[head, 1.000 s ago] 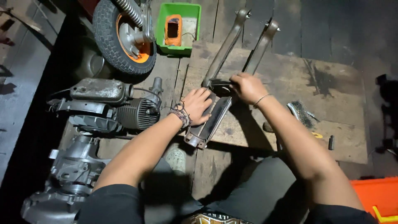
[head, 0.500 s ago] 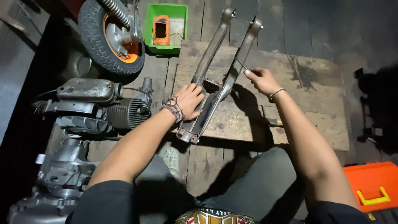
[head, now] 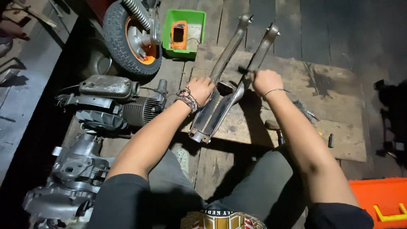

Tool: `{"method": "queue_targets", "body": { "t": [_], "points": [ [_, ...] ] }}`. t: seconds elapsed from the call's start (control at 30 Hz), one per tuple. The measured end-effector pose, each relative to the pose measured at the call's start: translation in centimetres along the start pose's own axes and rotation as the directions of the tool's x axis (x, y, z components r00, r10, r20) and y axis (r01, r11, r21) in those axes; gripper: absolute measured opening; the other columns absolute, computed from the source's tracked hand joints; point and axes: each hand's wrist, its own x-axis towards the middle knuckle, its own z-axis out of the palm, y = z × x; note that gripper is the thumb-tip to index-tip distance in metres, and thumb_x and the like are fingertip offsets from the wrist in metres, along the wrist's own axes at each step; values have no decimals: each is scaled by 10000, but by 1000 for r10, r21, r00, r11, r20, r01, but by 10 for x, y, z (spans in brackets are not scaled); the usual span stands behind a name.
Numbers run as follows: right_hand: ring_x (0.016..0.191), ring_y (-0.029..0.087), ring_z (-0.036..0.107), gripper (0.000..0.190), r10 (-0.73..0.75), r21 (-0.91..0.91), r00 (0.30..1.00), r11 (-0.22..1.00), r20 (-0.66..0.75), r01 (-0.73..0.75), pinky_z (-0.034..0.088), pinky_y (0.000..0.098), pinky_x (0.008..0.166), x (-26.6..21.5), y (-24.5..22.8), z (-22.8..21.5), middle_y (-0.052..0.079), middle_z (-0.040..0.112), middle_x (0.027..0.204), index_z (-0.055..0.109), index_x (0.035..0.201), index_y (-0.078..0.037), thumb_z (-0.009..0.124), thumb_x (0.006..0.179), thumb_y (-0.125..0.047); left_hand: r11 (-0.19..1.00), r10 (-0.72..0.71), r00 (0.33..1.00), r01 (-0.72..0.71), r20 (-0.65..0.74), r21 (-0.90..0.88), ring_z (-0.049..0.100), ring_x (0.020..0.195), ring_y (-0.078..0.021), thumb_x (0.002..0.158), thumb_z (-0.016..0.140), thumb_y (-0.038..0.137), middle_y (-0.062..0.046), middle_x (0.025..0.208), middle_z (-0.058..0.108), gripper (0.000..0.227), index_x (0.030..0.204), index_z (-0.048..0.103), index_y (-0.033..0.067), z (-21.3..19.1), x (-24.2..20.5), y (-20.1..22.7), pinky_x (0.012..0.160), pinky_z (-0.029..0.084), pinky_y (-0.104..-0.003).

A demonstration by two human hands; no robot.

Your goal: The person cleans two long metal parts on a wooden workbench using a wire brush. They scrub the surfaces of the parts, then briefly open an orange toolbox before resuming the cleaning process.

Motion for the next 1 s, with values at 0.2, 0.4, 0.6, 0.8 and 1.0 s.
{"method": "queue_targets", "body": {
  "t": [0.2,0.4,0.6,0.8,1.0],
  "points": [
    [1132,472,686,543,-64,177,993,983,99,45,535,586,959,-23,-37,0,286,758,1088,777,1079,0,460,1042,-439,998,69,991,-69,-114,0,599,991,-305,737,845,350,-109,1083,557,442,1041,633,109,22,2,-4,802,481,-439],
    [1051,474,715,553,36,108,999,994,-23,-33,561,580,888,-23,-18,-21,278,758,1039,756,1140,-48,412,1065,-474,991,129,944,-130,-304,18,598,880,-304,916,657,189,-107,963,540,87,927,635,106,50,6,1,693,458,-424],
    [989,409,756,479,50,-111,998,993,26,-47,599,522,823,8,-3,33,211,786,953,805,1020,-92,416,1043,-369,990,140,938,-135,-318,38,611,838,-294,937,608,186,-96,964,542,73,903,624,123,36,2,3,666,465,-427],
    [1159,495,667,498,-66,251,988,968,142,29,533,594,971,-21,-33,-7,283,747,1142,754,1206,-34,459,1042,-400,987,159,935,-144,-316,69,640,794,-273,934,598,183,-71,952,544,77,876,642,155,27,-5,6,641,472,-404],
    [1074,450,716,467,108,64,994,992,-21,-107,569,553,904,-9,8,-25,256,773,1045,769,1168,-48,542,1027,-431,987,161,934,-154,-319,47,665,741,-281,921,601,187,-68,946,551,84,851,621,146,21,-4,7,623,492,-417]
  ]
}}
